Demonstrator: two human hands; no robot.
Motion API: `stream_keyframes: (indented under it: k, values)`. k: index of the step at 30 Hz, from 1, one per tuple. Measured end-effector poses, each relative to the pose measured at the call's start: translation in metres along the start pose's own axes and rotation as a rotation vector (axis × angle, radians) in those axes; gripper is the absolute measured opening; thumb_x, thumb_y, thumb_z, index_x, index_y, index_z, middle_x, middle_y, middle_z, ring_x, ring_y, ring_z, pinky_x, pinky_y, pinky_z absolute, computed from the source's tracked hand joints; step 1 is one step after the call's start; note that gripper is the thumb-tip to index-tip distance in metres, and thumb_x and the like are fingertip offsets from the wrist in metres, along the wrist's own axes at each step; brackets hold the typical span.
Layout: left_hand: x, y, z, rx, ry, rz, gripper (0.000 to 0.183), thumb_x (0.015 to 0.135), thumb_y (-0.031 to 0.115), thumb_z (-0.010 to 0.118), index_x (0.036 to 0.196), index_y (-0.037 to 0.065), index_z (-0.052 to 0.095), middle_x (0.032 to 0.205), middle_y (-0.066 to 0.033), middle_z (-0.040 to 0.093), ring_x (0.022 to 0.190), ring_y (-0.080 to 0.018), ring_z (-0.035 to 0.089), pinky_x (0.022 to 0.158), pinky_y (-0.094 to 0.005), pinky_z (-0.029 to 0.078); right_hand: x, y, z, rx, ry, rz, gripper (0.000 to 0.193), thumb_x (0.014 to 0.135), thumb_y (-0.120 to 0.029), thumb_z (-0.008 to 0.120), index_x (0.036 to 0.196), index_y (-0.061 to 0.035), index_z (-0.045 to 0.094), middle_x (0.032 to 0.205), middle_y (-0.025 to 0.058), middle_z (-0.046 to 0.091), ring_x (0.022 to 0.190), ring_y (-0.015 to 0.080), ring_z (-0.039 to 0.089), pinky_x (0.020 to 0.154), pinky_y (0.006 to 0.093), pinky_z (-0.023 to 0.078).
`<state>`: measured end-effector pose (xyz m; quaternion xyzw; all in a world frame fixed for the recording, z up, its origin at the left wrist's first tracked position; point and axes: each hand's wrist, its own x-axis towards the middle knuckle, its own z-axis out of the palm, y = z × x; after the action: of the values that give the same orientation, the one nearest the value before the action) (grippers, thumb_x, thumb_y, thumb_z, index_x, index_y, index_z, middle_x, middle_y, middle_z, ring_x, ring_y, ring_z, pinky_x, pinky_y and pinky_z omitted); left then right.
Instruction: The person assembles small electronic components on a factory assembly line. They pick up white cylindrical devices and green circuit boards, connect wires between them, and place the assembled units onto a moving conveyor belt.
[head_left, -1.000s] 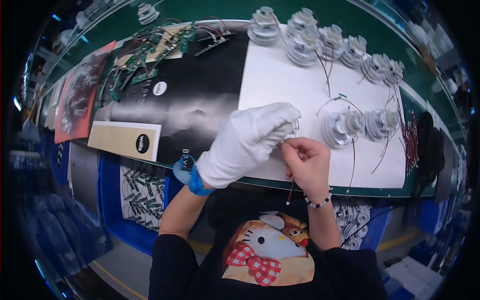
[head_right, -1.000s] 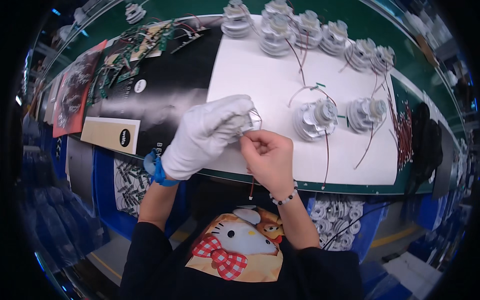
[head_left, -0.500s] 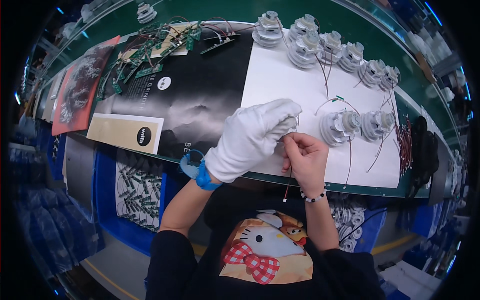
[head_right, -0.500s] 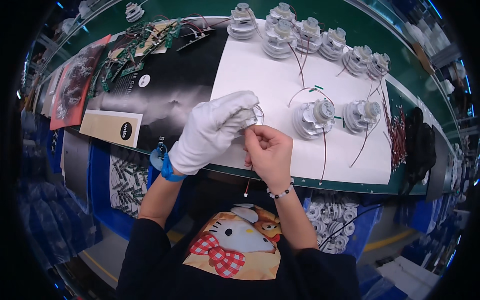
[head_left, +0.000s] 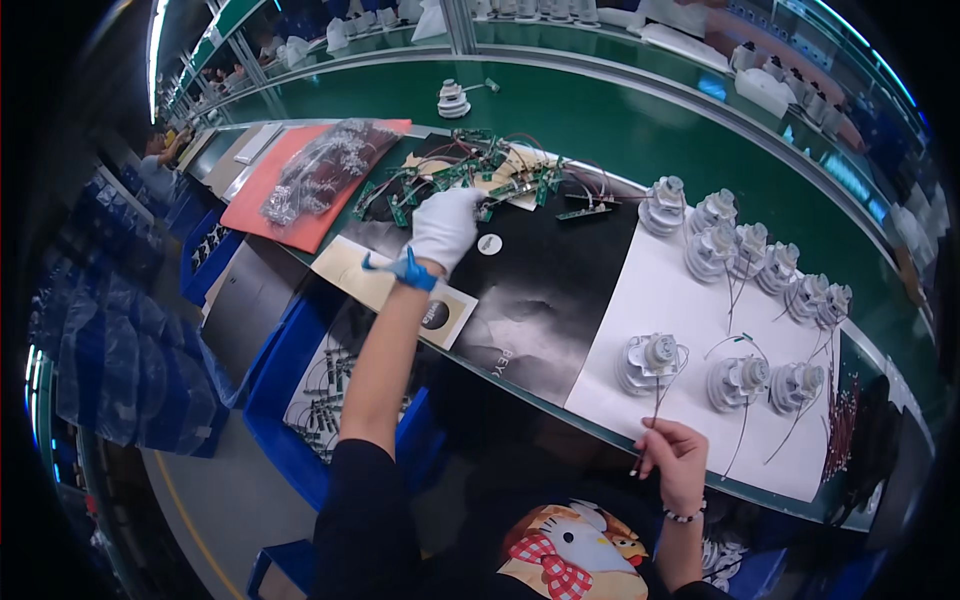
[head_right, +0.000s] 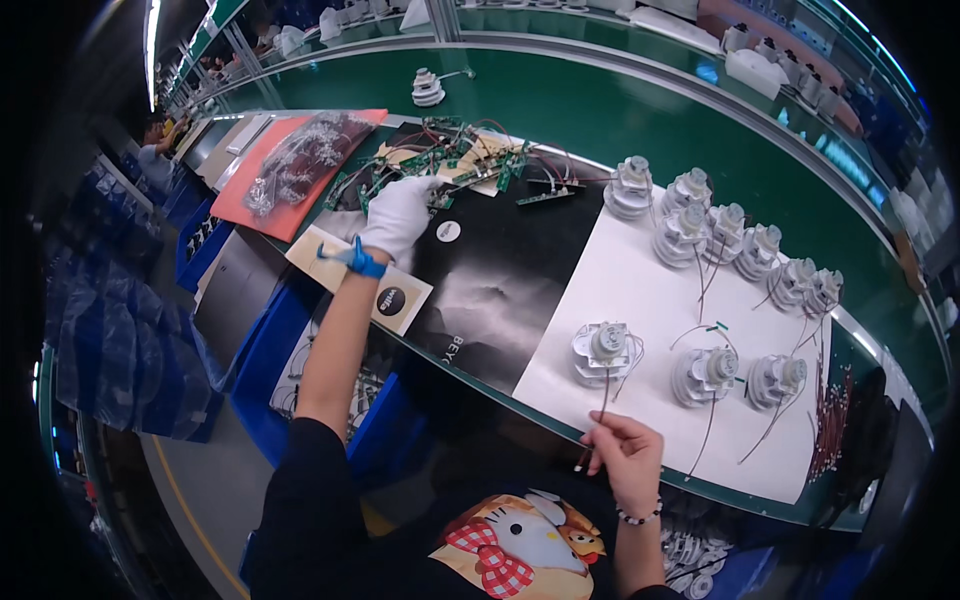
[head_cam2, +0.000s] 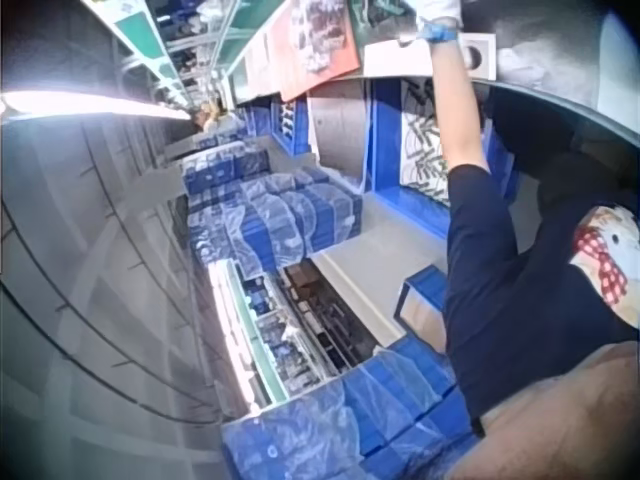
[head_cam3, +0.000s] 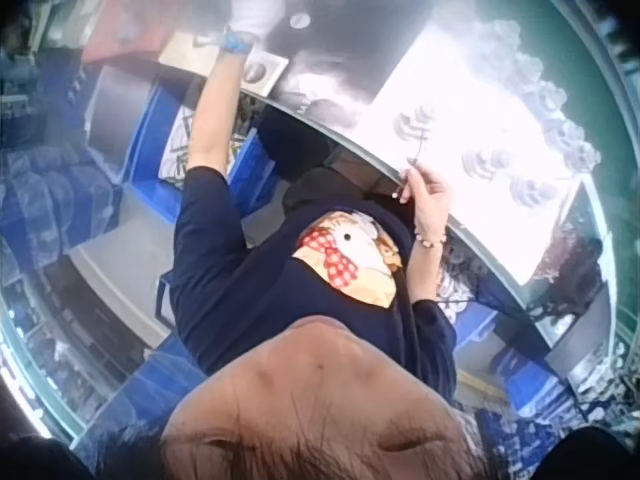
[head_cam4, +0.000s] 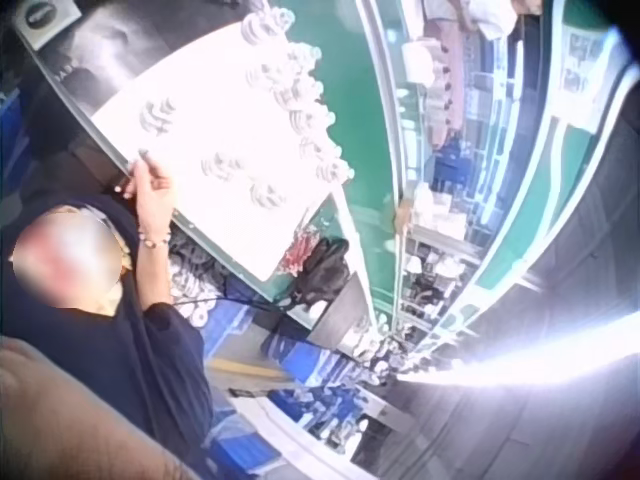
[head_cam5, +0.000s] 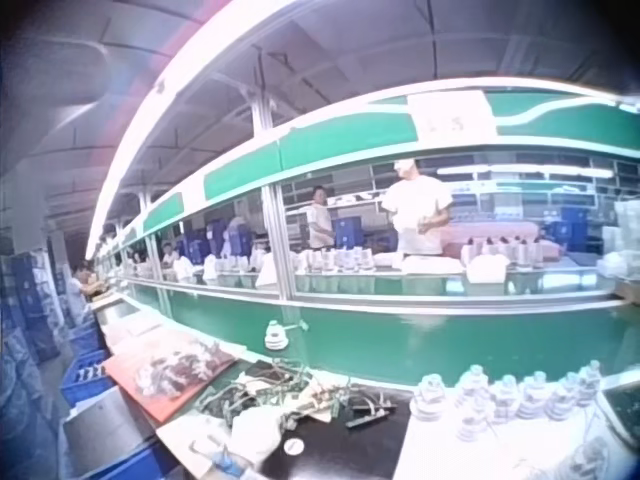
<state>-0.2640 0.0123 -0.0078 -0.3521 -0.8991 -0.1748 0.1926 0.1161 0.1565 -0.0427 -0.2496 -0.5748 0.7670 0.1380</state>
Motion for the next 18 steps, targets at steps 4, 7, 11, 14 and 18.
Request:
stream_keyframes:
  k: [4,7,11,14,18]
  values:
    - [0.022,-0.034,0.026,-0.001,-0.221,-0.088,0.016,0.077,0.019,0.055,0.088,0.011,0.065,0.085,-0.0164,0.063,0.08,-0.0339,0.06,0.07,-0.0421,0.049,0.002,0.005,0.0,0.105,-0.071,0.068,0.016,0.083,-0.001,0.055,0.095,0.0091,0.059,0.074,0.0132,0.062,0.047,0.0106,0.054,0.042,0.0219,0.047]
    - [0.025,-0.034,0.034,0.0,-0.257,-0.057,0.019,0.073,0.024,0.061,0.083,0.007,0.065,0.084,-0.0182,0.063,0.079,-0.0346,0.06,0.071,-0.0407,0.048,-0.002,0.004,-0.007,0.134,-0.129,0.146,0.012,0.082,0.0,0.058,0.089,0.0098,0.061,0.074,0.0124,0.062,0.05,0.0112,0.055,0.045,0.0226,0.048]
    - [0.012,-0.035,0.015,-0.113,-0.348,-0.119,0.019,0.071,0.022,0.062,0.079,0.005,0.064,0.08,-0.0181,0.063,0.08,-0.0336,0.061,0.073,-0.0383,0.049,-0.001,0.005,-0.003,0.218,-0.258,0.228,0.015,0.085,-0.004,0.057,0.089,0.01,0.06,0.071,0.0111,0.061,0.048,0.0099,0.055,0.042,0.0215,0.046]
    - [0.003,-0.01,0.0,-0.098,-0.38,-0.164,0.021,0.071,0.024,0.063,0.081,0.006,0.065,0.082,-0.0162,0.064,0.08,-0.0324,0.062,0.073,-0.0379,0.049,0.004,0.014,-0.001,0.346,-0.252,0.264,0.018,0.087,-0.006,0.055,0.091,0.0105,0.059,0.069,0.0102,0.06,0.048,0.0107,0.055,0.042,0.0222,0.048]
    - [-0.012,0.02,-0.027,-0.221,-0.25,-0.111,0.019,0.075,0.019,0.061,0.082,0.002,0.064,0.077,-0.0163,0.064,0.073,-0.0301,0.063,0.069,-0.0364,0.05,0.0,0.01,0.004,0.4,-0.298,0.261,0.018,0.086,-0.004,0.055,0.095,0.011,0.057,0.077,0.0122,0.06,0.054,0.0116,0.057,0.048,0.0233,0.051]
